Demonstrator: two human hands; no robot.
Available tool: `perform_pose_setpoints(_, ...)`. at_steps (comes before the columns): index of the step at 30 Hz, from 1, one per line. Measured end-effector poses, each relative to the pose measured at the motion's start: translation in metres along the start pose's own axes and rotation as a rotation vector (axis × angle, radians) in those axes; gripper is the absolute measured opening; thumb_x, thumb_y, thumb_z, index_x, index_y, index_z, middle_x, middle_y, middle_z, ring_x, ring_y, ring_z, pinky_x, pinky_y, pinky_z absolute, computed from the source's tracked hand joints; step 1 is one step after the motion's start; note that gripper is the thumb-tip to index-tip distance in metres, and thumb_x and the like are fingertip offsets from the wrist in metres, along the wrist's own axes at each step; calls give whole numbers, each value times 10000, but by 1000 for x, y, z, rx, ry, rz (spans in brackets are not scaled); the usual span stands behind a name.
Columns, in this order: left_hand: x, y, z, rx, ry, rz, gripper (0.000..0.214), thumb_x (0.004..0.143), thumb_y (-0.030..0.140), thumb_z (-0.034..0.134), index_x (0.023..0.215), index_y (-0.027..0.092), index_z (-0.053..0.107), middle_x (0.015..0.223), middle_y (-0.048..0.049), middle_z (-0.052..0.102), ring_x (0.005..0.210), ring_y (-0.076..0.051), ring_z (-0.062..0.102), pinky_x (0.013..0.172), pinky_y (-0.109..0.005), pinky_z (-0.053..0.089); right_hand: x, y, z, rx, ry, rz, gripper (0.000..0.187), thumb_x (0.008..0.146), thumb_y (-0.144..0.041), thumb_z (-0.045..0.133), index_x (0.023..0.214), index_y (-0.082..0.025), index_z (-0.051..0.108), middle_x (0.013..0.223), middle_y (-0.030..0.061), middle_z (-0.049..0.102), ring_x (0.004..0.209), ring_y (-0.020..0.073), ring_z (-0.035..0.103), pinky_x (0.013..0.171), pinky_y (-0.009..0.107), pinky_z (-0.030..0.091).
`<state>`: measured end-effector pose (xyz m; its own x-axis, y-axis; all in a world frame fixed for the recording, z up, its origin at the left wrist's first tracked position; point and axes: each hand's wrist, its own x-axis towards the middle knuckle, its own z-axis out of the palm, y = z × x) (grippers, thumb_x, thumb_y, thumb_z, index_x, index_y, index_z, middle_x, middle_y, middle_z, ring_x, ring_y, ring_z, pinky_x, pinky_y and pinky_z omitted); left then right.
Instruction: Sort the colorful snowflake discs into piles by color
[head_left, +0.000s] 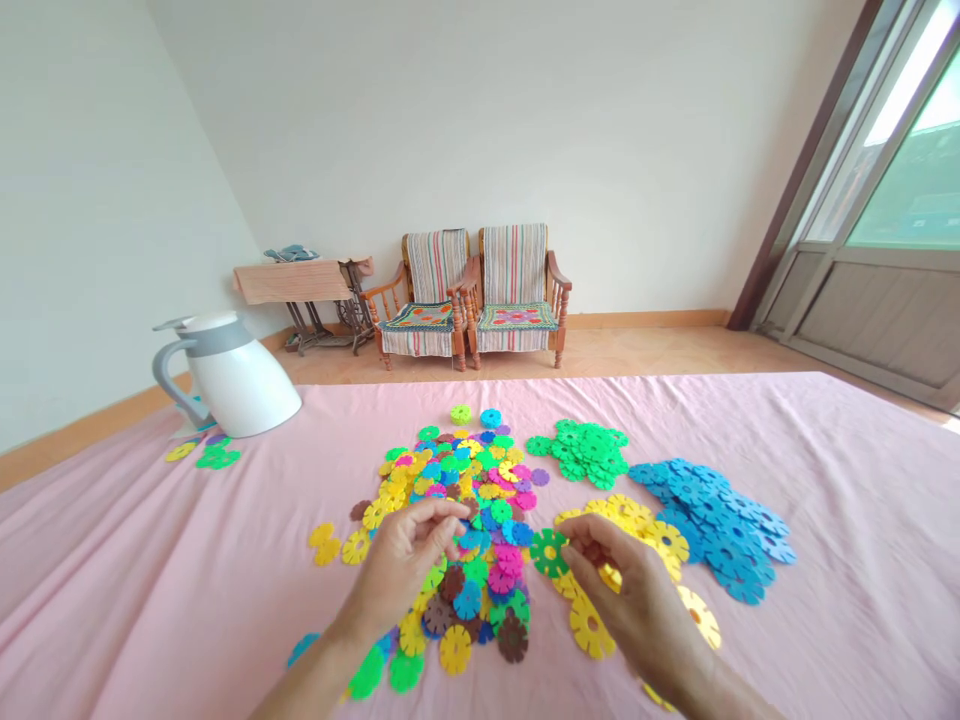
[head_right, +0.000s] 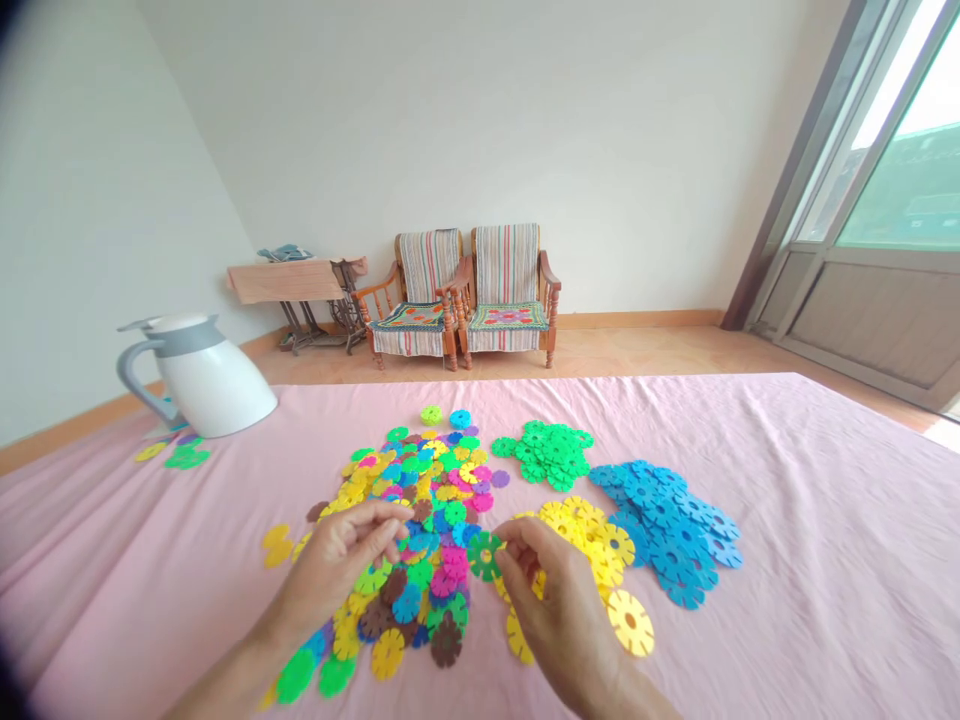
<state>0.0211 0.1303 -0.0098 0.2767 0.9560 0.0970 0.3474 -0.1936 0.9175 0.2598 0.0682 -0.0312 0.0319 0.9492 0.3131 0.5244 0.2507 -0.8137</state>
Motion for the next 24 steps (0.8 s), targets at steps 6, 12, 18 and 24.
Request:
perform_pose_setpoints(6, 7, -5, -32, 123, 128, -10, 320, 801, 432, 569, 915, 161, 692, 612, -4, 629, 601, -157, 607, 586, -242, 482, 17, 31, -29, 44, 160, 113, 276, 852, -412, 494, 935, -178, 615, 752, 33, 653, 689, 174, 625, 648, 303, 498)
perform_pose_setpoints(12, 10, -10, -36, 153, 112, 1, 327, 790, 440, 582, 905, 157, 697, 591, -2, 630, 579, -152, 608, 572, -235, 492, 44, 72, -43, -78, 230, 198, 325, 820, -428, 476, 944, -160, 612, 693, 34, 654, 610, 170, 618, 573, 286, 477)
perform_pose_setpoints(18, 11, -11, -35, 169, 98, -17, 299, 785, 422, 588, 890, 162, 693, 557, 8, 626, 557, -156, 612, 559, -236, 498, 94, 92, -47, -166, 264, 241, 290, 783, -343, 478, 895, -129, 638, 697, 61, 670, 609, 180, 640, 572, 283, 466)
perform_pose_setpoints(24, 11, -15, -39, 185, 148, -1, 281, 815, 396, 571, 919, 161, 685, 613, 4, 653, 582, -152, 626, 606, -241, 506, 99, 86, -46, -242, 265, 241, 304, 769, -294, 471, 942, -112, 641, 778, 94, 692, 592, 180, 637, 561, 281, 442)
